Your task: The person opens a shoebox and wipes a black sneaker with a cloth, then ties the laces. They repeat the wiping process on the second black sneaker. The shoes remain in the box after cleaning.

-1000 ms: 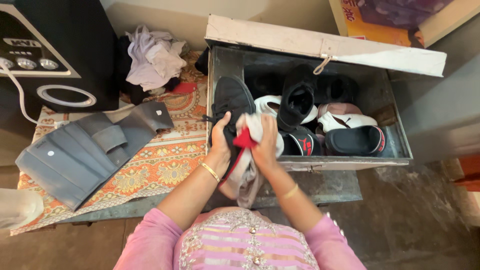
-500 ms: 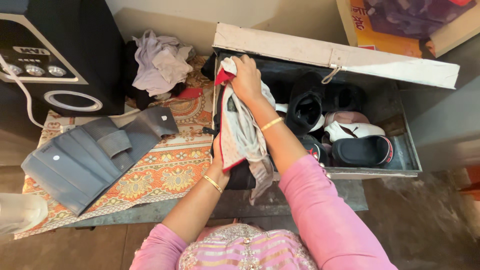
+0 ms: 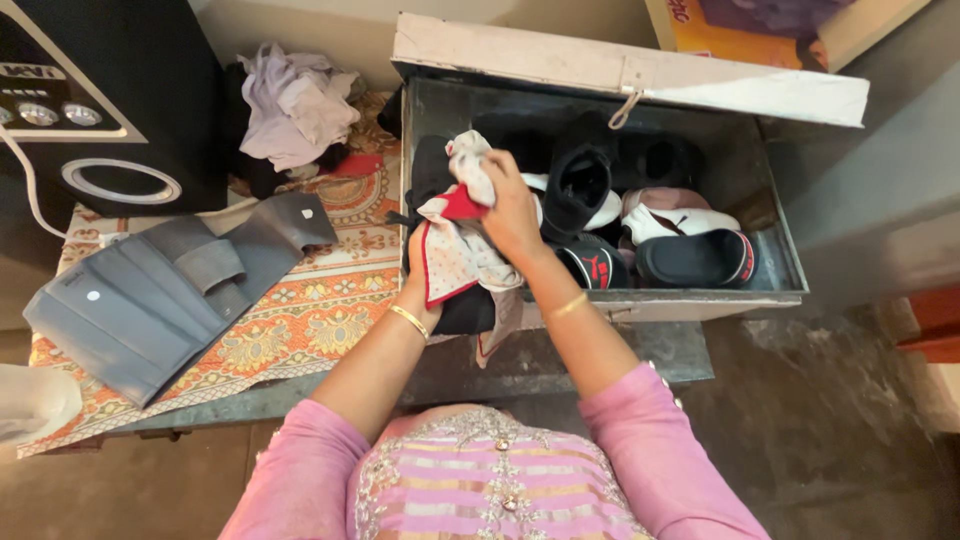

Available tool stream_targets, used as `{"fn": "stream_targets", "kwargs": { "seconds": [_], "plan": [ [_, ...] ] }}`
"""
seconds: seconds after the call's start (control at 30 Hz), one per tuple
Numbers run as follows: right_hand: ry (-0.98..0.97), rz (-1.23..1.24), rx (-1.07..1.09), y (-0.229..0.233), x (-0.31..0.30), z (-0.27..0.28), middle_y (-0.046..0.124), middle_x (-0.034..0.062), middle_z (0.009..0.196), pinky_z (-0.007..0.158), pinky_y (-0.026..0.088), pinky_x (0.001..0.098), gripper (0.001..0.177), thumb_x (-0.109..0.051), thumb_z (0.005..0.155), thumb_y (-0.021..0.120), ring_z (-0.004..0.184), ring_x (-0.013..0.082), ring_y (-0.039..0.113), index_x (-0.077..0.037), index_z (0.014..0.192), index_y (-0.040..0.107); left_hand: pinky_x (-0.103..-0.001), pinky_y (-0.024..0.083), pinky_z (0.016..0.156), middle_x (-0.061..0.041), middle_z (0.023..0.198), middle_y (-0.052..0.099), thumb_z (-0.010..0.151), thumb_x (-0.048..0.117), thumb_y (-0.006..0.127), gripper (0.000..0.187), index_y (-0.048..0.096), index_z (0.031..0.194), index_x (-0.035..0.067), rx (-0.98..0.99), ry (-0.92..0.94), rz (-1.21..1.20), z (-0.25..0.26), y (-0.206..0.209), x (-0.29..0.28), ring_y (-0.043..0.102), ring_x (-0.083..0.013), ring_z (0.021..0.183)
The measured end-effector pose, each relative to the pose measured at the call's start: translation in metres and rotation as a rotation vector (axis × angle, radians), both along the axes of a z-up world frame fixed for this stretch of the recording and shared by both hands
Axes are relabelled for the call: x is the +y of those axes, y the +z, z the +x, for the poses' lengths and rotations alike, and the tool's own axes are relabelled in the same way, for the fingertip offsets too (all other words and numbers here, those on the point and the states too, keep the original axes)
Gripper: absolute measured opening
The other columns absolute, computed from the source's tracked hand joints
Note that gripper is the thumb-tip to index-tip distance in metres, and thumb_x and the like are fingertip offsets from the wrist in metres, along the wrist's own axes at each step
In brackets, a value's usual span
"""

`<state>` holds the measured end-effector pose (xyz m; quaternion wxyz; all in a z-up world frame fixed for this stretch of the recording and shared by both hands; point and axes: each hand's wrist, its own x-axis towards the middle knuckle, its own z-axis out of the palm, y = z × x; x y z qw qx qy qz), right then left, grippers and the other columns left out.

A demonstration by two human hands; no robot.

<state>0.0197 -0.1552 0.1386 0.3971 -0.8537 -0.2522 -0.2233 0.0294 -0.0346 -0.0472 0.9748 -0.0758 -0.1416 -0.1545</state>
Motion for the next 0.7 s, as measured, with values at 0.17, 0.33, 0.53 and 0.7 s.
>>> {"fn": "stream_targets", "kwargs": {
  "seconds": [0.17, 0.33, 0.53, 0.7],
  "plan": [
    [0.012, -0.031, 0.014, 0.007, -0.005, -0.076, 0.062, 0.0143, 0.125, 0.094, 0.053, 0.0386, 0.045, -0.013, 0.077, 0.08, 0.114, 0.0372, 0.065, -0.002, 0.118, 0.065, -0.043, 0.054, 0.101, -0.013, 0.095, 0.072, 0.115, 0.036, 0.039, 0.044, 0.067, 0.096, 0.007, -0.004, -0.108, 0.107, -0.003, 0.027, 0.007, 0.069, -0.0325, 0.1],
    [0.031, -0.116, -0.132, 0.017, -0.008, -0.121, 0.059, 0.0189, 0.117, 0.089, 0.05, 0.0446, 0.061, -0.027, 0.062, 0.088, 0.107, 0.0409, 0.06, 0.001, 0.108, 0.061, -0.047, 0.054, 0.095, -0.025, 0.104, 0.074, 0.09, 0.056, 0.054, 0.069, 0.067, 0.111, -0.008, 0.088, -0.383, 0.399, -0.012, 0.051, 0.027, 0.073, -0.0388, 0.095],
    [0.025, -0.149, -0.111, -0.019, -0.024, -0.153, 0.059, 0.0132, 0.104, 0.078, 0.048, 0.0449, 0.052, -0.03, 0.068, 0.087, 0.095, 0.0367, 0.059, -0.001, 0.102, 0.061, -0.045, 0.056, 0.101, -0.019, 0.119, 0.073, 0.098, 0.024, 0.062, 0.041, 0.065, 0.127, -0.005, 0.208, 0.125, 0.494, -0.007, 0.059, 0.012, 0.072, -0.0314, 0.107],
    [0.036, -0.267, -0.167, -0.055, -0.038, -0.171, 0.063, 0.0099, 0.106, 0.078, 0.047, 0.0428, 0.027, -0.014, 0.075, 0.072, 0.094, 0.0326, 0.06, -0.005, 0.099, 0.064, -0.042, 0.058, 0.096, -0.017, 0.116, 0.074, 0.098, 0.023, 0.065, 0.035, 0.069, 0.121, -0.003, 0.36, 0.158, 0.542, -0.023, 0.083, 0.002, 0.072, -0.0302, 0.102]
  ]
}}
